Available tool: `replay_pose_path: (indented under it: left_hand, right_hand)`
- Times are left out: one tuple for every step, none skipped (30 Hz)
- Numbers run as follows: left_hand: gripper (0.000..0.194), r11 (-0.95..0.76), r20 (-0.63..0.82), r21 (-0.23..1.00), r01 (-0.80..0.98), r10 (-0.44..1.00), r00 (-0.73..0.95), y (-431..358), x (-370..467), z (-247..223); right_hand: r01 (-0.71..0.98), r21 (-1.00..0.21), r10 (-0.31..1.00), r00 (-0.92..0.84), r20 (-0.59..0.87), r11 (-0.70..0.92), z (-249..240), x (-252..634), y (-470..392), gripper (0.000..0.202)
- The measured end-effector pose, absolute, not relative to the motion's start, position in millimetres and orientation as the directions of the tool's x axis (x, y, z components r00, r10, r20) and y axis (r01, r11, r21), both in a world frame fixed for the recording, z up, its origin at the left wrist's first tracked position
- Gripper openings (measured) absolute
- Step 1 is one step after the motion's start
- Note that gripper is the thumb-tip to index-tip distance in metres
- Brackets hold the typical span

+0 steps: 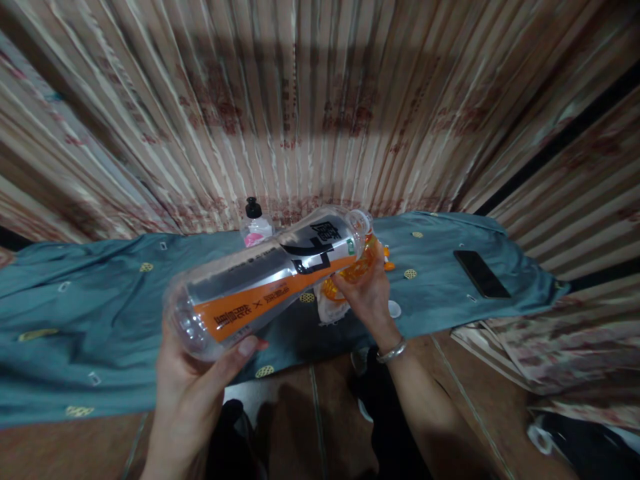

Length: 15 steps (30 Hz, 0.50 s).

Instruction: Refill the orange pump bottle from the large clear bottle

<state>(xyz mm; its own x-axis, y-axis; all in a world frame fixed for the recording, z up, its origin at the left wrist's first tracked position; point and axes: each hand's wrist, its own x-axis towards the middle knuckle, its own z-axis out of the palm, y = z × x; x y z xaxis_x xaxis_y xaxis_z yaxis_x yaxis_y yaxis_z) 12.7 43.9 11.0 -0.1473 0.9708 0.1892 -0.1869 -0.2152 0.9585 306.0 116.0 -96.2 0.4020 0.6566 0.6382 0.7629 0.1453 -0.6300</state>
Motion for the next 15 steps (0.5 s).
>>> replay_pose_path:
  left_hand:
    - [0.081, -0.215, 0.189, 0.959, -0.185, 0.971, -0.146, 43.8, 12.7, 11.3]
    - [0.08, -0.216, 0.19, 0.959, -0.184, 0.971, -0.148, 43.8, 12.8, 11.5]
    - [0.08, -0.213, 0.186, 0.96, -0.184, 0.971, -0.151, 43.8, 13.0, 11.8]
    - [0.08, -0.212, 0.184, 0.96, -0.185, 0.97, -0.156, 43.8, 13.2, 12.0]
    - [0.081, -0.209, 0.181, 0.96, -0.185, 0.971, -0.158, 43.8, 13.4, 12.1]
    - [0.081, -0.21, 0.181, 0.96, -0.187, 0.97, -0.162, 43.8, 13.7, 12.2]
    - [0.08, -0.21, 0.18, 0.959, -0.189, 0.97, -0.164, 43.8, 13.9, 12.3]
    - [0.078, -0.21, 0.179, 0.959, -0.19, 0.97, -0.165, 43.7, 14.0, 12.4]
    - [0.077, -0.207, 0.177, 0.96, -0.19, 0.97, -0.166, 43.5, 14.1, 12.5]
    - [0.076, -0.204, 0.173, 0.961, -0.188, 0.97, -0.168, 43.3, 14.0, 12.7]
    - [0.075, -0.201, 0.17, 0.962, -0.185, 0.971, -0.17, 43.1, 13.9, 12.8]
    - [0.076, -0.199, 0.169, 0.963, -0.183, 0.971, -0.171, 42.9, 13.8, 13.1]
    - [0.077, -0.199, 0.169, 0.963, -0.181, 0.971, -0.169, 42.8, 13.7, 13.3]
    - [0.078, -0.201, 0.171, 0.963, -0.18, 0.97, -0.17, 42.7, 13.8, 13.6]
    - [0.081, -0.202, 0.172, 0.963, -0.179, 0.97, -0.171, 42.7, 14.0, 13.9]
  right_hand:
    - [0.76, -0.634, 0.658, 0.406, 0.634, 0.143, -95.9, 305.9, 116.0, 0.12]
    - [0.755, -0.64, 0.661, 0.41, 0.628, 0.139, -95.4, 305.9, 116.0, 0.12]
    - [0.751, -0.646, 0.665, 0.414, 0.621, 0.137, -94.9, 305.9, 116.0, 0.12]
    - [0.747, -0.65, 0.669, 0.414, 0.617, 0.138, -94.5, 306.1, 115.9, 0.12]
    - [0.746, -0.651, 0.671, 0.412, 0.616, 0.14, -94.2, 306.3, 115.8, 0.119]
    - [0.747, -0.649, 0.671, 0.408, 0.618, 0.144, -93.9, 306.5, 115.7, 0.12]
    - [0.749, -0.646, 0.671, 0.404, 0.622, 0.147, -93.8, 306.7, 115.5, 0.12]
    - [0.752, -0.642, 0.669, 0.401, 0.625, 0.15, -93.8, 307.0, 115.4, 0.121]
    - [0.753, -0.64, 0.669, 0.399, 0.627, 0.151, -93.9, 307.1, 115.3, 0.121]
    - [0.752, -0.641, 0.672, 0.398, 0.625, 0.151, -94.1, 307.3, 115.2, 0.122]
    - [0.75, -0.645, 0.676, 0.399, 0.62, 0.149, -94.2, 307.4, 115.2, 0.123]
    - [0.746, -0.649, 0.68, 0.401, 0.614, 0.146, -94.4, 307.5, 115.2, 0.124]
    - [0.743, -0.654, 0.683, 0.405, 0.609, 0.143, -94.6, 307.6, 115.3, 0.124]
    - [0.74, -0.658, 0.683, 0.409, 0.606, 0.14, -94.8, 307.6, 115.4, 0.123]
    - [0.737, -0.661, 0.681, 0.413, 0.605, 0.14, -95.0, 307.6, 115.4, 0.123]
